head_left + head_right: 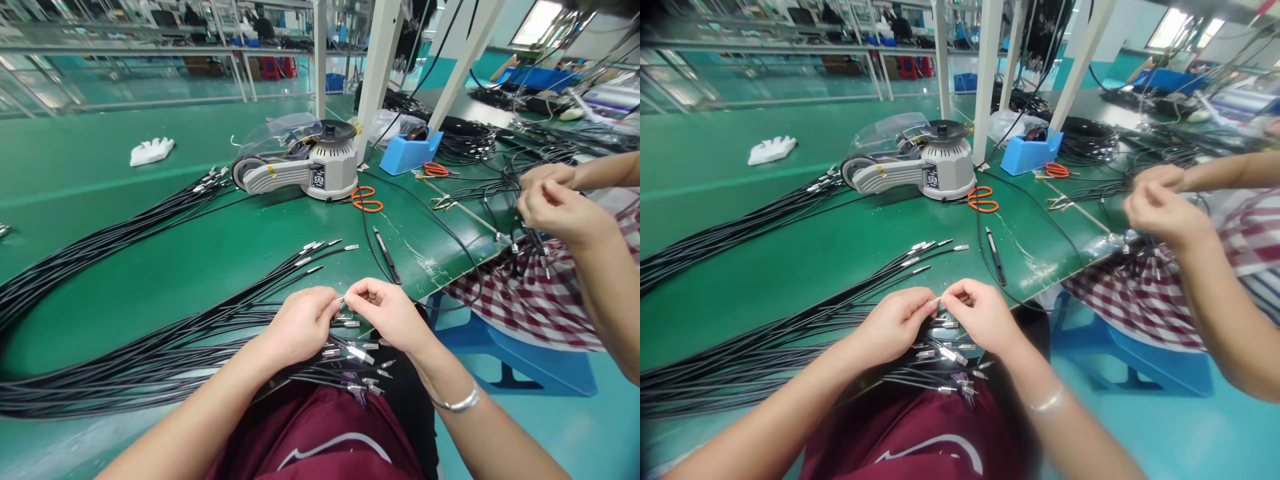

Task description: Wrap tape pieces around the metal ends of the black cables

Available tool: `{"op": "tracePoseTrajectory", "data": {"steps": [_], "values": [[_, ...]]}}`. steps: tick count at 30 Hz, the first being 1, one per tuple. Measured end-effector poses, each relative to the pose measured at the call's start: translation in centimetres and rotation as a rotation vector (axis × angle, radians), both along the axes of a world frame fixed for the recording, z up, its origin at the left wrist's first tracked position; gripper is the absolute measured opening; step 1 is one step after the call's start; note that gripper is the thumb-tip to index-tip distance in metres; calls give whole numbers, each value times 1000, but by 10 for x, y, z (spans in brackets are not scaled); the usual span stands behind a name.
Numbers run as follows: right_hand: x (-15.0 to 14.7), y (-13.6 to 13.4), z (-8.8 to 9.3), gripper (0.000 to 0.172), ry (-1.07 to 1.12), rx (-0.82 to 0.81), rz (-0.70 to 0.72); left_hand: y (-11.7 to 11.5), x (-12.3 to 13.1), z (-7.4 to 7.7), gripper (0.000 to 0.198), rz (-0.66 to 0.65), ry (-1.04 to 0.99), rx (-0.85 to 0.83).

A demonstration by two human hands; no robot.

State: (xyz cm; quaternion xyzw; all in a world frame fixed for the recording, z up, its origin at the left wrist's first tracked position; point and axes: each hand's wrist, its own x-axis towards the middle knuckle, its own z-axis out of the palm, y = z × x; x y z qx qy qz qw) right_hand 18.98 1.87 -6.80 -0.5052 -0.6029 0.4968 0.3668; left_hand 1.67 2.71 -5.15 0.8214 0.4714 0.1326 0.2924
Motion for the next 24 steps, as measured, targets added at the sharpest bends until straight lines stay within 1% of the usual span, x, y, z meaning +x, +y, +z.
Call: {"op": "tracePoseTrajectory", "data": {"steps": [4, 6, 9, 10, 11, 12, 14, 16, 18, 20, 22, 23, 24], "values": [[-1, 1, 1, 14, -9, -7, -6, -2, 4, -4, 28, 44, 5, 15], [0, 3, 2, 14, -1, -22, 15, -2, 3, -3, 28, 35, 19, 31], [1, 4, 5, 15, -19, -47, 65, -1, -4, 8, 29, -50, 13, 2], [1, 4, 7, 15, -29, -51, 65, 0, -8, 13, 27, -71, -9, -14], [1, 2, 8, 15, -37, -54, 47, 2, -12, 19, 26, -65, -35, -16], [1, 1, 10, 14, -40, -58, 20, 4, -16, 24, 25, -33, -56, 6], [0, -5, 12, 12, -55, -71, -18, 11, -23, 28, 24, 85, -39, 115], [1, -11, 14, 11, -109, -68, 0, 19, -25, 25, 22, 173, 69, 232], [6, -15, 15, 15, -190, -49, 65, 27, -25, 16, 19, 187, 190, 280], [15, -16, 16, 19, -236, -39, 97, 33, -24, 7, 19, 190, 239, 287], [25, -12, 17, 22, -217, -54, 66, 35, -24, 4, 22, 208, 228, 301], [30, -9, 18, 23, -191, -67, 35, 35, -26, 4, 23, 233, 185, 289], [34, -5, 19, 24, -162, -79, 5, 34, -27, 6, 22, 265, 110, 240]]}}
